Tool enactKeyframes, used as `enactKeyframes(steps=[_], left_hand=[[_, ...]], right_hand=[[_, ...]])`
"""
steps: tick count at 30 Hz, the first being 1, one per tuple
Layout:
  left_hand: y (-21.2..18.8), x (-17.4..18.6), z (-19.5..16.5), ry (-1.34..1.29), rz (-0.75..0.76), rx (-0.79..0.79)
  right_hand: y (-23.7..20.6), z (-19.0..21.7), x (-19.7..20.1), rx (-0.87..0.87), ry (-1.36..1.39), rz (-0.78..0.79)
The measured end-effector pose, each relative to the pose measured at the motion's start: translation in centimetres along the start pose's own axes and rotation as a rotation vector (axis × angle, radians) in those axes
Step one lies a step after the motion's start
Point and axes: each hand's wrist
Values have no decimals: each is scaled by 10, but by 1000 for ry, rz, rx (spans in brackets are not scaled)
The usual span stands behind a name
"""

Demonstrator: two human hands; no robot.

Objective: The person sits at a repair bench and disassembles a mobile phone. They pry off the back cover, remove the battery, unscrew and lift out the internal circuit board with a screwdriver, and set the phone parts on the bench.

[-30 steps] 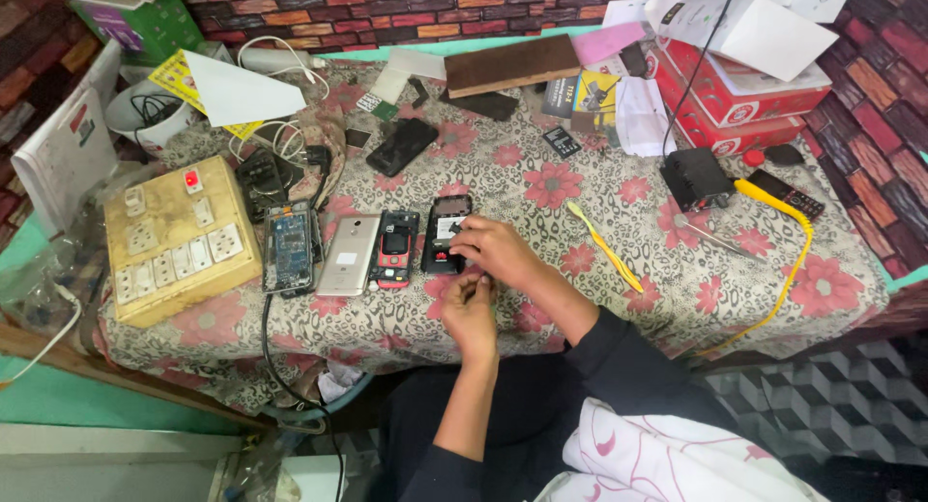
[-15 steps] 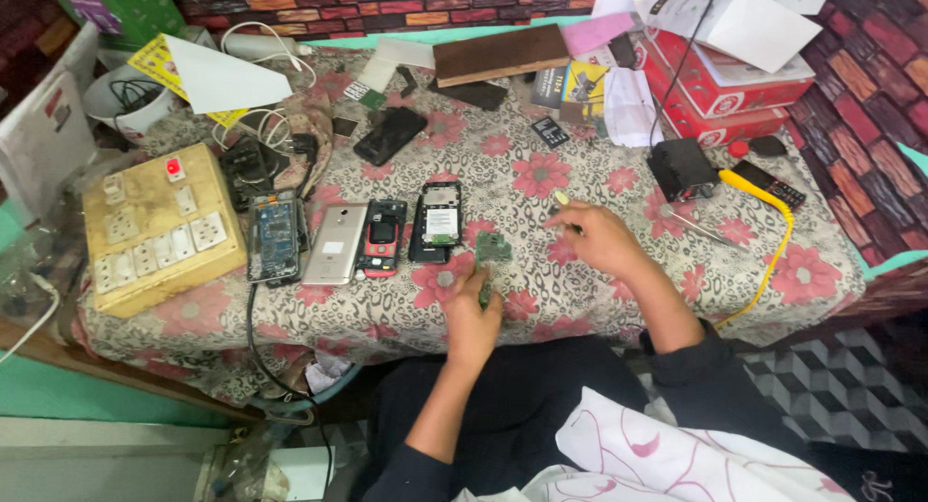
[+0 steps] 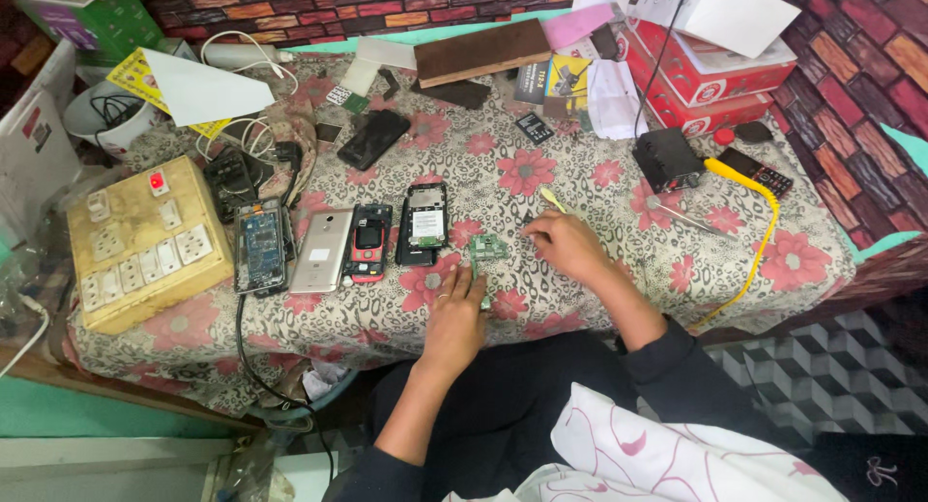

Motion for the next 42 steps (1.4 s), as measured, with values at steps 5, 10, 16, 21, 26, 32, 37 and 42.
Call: enactKeyframes(steps=[5, 10, 16, 21, 26, 32, 37, 42], left_hand=[[2, 5, 5, -35, -9, -18], [6, 12, -1, -56, -98, -24], [20, 21, -8, -244, -123, 117], [46, 12, -7, -624, -118, 342], [57, -2, 6, -1457, 138, 710], [51, 7, 16, -1569, 221, 738], [52, 17, 15, -1403, 176, 748], [48, 7, 20, -1264, 155, 681]], right_hand=[[9, 12, -11, 54, 65, -37], [9, 19, -23, 8, 14, -104], [-4, 22, -39, 67, -72, -367], [-9, 18, -40, -3, 28, -426], [-10, 20, -37, -50, 107, -453], [-10, 23, -35, -44, 141, -473], [-10, 25, -34, -77, 165, -460], [-10, 24, -33, -42, 147, -473]])
Point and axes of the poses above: each hand's wrist, its own y-axis towards the middle knuckle, its own x-axis out of the back of the hand, z = x × y, and after that the axes turned 13 degrees about x, right-handed
